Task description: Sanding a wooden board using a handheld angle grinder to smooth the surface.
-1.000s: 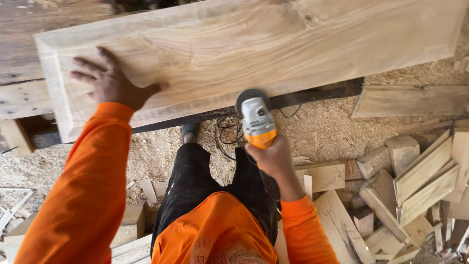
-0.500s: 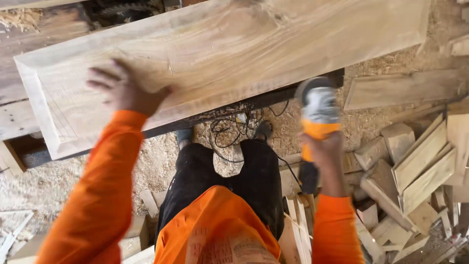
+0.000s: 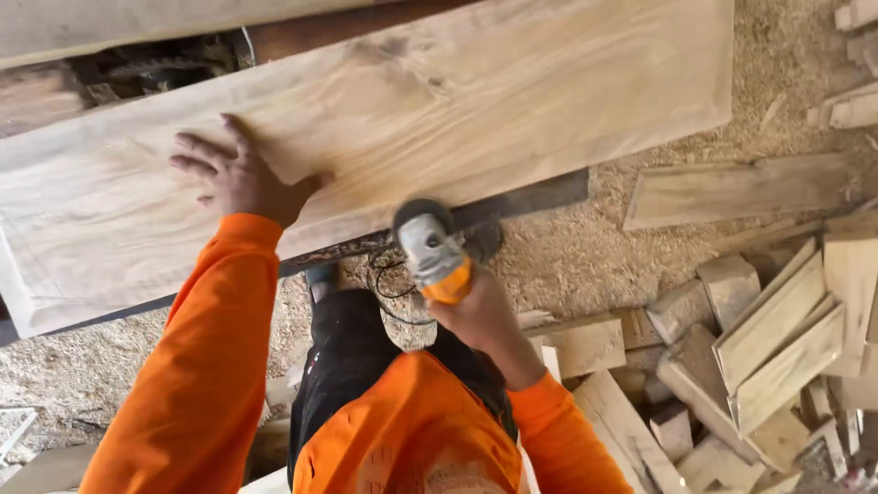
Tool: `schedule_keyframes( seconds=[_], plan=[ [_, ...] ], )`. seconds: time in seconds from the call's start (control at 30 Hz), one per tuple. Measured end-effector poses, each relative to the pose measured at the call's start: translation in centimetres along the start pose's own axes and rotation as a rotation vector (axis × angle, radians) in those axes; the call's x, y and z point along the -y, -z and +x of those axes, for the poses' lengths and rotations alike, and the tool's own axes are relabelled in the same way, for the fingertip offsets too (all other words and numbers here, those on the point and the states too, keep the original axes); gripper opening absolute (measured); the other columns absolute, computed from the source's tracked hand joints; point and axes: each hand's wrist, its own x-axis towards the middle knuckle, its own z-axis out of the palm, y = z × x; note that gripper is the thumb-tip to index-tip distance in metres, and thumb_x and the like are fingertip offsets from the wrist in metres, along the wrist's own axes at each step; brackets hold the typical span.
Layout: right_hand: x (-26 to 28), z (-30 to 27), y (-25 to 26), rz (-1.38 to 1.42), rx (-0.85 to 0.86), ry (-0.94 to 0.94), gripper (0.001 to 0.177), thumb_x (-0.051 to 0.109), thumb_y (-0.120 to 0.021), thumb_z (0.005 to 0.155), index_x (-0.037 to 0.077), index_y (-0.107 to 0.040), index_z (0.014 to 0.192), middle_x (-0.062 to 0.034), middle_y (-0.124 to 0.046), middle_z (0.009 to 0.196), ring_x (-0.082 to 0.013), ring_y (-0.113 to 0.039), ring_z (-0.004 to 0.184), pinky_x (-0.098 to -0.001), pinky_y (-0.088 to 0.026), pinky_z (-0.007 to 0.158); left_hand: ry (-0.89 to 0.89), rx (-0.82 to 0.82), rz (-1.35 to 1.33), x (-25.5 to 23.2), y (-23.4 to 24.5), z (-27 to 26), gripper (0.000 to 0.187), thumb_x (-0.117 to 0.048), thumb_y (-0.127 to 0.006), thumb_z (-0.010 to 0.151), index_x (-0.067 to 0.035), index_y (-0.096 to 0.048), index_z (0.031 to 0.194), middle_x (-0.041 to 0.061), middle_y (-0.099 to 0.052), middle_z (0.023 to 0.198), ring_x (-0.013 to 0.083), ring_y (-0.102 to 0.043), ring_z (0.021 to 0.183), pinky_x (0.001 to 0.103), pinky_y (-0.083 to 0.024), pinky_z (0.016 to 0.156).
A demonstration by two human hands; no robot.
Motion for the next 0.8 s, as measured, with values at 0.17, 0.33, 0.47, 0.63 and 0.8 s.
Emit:
schedule_keyframes(
  seconds=[0.17,0.33,0.47,0.63,0.8],
  plan=[
    [-2.9,2.9,8.5,0.044,-0.121,0.019,0.044,0.025,-0.085,0.056,0.002,-0.069,0.09,-0.0209,-0.066,0.069,-0.0287,-0.068,0.068,-0.0446,-0.05,0.058,-0.025,-0.026,-0.017,0.0,0.4,-0.3,0.138,-0.07,-0.084,0.071,-0.017,-0.006,0.171,0.035,0.003,0.162,0.0514,-0.001,0.151,0.071,-0.038,0.114],
    [-6.0,4.4,16.3,0.097,-0.306,0.016,0.026,0.01,-0.081,0.076,0.001,-0.07,0.098,-0.0175,-0.069,0.075,-0.0289,-0.07,0.063,-0.0416,-0.057,0.062,-0.04,-0.036,-0.072,-0.1,0.9,-0.8,0.134,-0.066,-0.084,0.075,-0.015,-0.005,0.171,0.036,0.004,0.161,0.052,0.001,0.151,0.072,-0.034,0.115],
    [-5.5,3.9,15.6,0.201,-0.375,0.045,0.03,0.015,-0.084,0.077,0.001,-0.067,0.096,-0.0116,-0.066,0.077,-0.0209,-0.067,0.075,-0.0416,-0.053,0.067,-0.018,-0.064,-0.046,0.0,0.2,-0.1,0.136,-0.065,-0.086,0.072,-0.015,-0.007,0.171,0.035,0.002,0.162,0.0531,-0.004,0.151,0.073,-0.036,0.114],
    [-3.8,1.4,8.6,0.241,-0.243,-0.013,0.032,0.01,-0.086,0.064,0.001,-0.073,0.092,-0.018,-0.071,0.073,-0.0282,-0.073,0.064,-0.043,-0.057,0.062,-0.025,-0.035,-0.045,0.5,-0.3,0.2,0.136,-0.069,-0.084,0.075,-0.017,-0.002,0.171,0.037,0.007,0.161,0.0544,0.001,0.151,0.073,-0.033,0.115],
    [0.0,-1.0,-1.8,0.187,-0.064,0.021,0.035,0.018,-0.083,0.059,0.001,-0.069,0.086,-0.0188,-0.066,0.066,-0.0335,-0.068,0.066,-0.046,-0.052,0.057,-0.035,0.024,-0.081,0.2,1.1,-0.5,0.136,-0.067,-0.084,0.077,-0.016,0.001,0.17,0.035,0.01,0.162,0.0526,0.005,0.152,0.073,-0.029,0.116]
  ],
)
